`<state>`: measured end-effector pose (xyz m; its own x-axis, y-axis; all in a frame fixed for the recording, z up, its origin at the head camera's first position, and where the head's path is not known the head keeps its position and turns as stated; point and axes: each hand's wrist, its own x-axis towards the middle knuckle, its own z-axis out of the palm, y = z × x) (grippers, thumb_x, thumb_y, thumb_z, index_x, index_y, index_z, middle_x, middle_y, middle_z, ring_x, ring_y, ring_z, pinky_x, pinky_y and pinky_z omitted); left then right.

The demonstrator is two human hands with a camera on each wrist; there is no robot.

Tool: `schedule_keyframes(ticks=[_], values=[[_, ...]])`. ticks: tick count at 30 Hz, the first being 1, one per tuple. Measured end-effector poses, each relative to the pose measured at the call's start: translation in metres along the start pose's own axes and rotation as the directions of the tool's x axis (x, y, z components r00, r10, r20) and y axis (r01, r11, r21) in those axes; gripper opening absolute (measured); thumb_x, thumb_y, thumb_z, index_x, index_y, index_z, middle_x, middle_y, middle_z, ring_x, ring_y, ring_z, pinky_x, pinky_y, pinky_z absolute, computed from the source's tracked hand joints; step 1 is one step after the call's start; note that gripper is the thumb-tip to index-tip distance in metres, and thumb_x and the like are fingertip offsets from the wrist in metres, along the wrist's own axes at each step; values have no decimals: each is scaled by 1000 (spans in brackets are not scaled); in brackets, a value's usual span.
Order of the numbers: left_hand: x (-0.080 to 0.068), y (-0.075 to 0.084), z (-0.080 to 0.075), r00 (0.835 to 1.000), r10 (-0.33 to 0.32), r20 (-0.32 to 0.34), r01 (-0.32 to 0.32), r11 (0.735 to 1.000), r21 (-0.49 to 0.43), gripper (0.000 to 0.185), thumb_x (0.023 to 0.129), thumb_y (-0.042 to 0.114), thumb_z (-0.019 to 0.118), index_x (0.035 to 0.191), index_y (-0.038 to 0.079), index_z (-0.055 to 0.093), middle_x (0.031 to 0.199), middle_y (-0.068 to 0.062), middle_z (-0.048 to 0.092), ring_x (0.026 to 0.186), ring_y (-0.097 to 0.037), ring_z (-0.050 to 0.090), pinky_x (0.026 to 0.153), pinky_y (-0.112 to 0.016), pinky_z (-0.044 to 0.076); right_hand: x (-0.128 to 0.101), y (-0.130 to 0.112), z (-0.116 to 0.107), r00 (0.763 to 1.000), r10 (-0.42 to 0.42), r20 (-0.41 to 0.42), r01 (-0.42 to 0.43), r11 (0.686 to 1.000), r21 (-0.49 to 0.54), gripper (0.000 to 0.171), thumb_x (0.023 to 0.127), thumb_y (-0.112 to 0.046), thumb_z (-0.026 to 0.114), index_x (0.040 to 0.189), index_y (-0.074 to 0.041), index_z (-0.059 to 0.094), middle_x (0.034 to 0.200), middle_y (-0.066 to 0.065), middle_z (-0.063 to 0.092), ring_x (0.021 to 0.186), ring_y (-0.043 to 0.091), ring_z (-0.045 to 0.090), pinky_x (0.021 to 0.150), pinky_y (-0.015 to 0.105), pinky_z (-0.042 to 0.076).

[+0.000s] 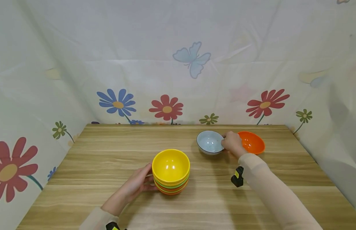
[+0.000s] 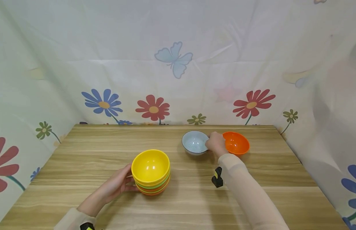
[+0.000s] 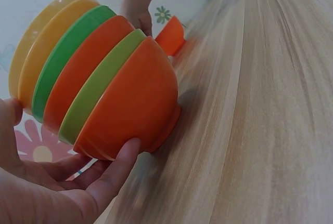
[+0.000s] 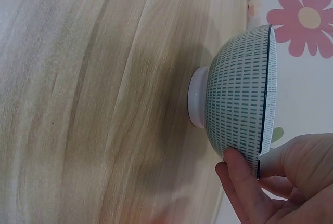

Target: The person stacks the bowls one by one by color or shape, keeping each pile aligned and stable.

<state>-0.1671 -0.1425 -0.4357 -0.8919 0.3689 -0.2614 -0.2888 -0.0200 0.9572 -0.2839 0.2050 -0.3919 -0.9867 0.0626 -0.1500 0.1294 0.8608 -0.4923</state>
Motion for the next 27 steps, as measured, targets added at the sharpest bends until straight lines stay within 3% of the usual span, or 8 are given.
schedule_keyframes(ticks=[11, 27], values=[[1, 1, 0, 1000, -6, 2, 6, 1000, -6, 70, 90, 58, 40, 131, 0, 44, 124, -13, 53, 103, -20, 60, 81, -44, 53, 0, 1, -1, 1000, -13, -9, 13, 999, 34, 37, 80, 0, 50, 115, 10, 58, 104, 28, 62, 64, 25, 67, 53, 24, 53], [0, 1, 0, 1000, 3, 11, -3, 1000, -6, 65, 94, 53, 36, 130, -1, 44, 121, -11, 54, 102, -20, 60, 81, -43, 53, 2, 5, 1, 997, -65, -29, 66, 998, 17, 38, 82, -4, 48, 116, 8, 58, 104, 27, 63, 59, 23, 66, 49, 23, 52]])
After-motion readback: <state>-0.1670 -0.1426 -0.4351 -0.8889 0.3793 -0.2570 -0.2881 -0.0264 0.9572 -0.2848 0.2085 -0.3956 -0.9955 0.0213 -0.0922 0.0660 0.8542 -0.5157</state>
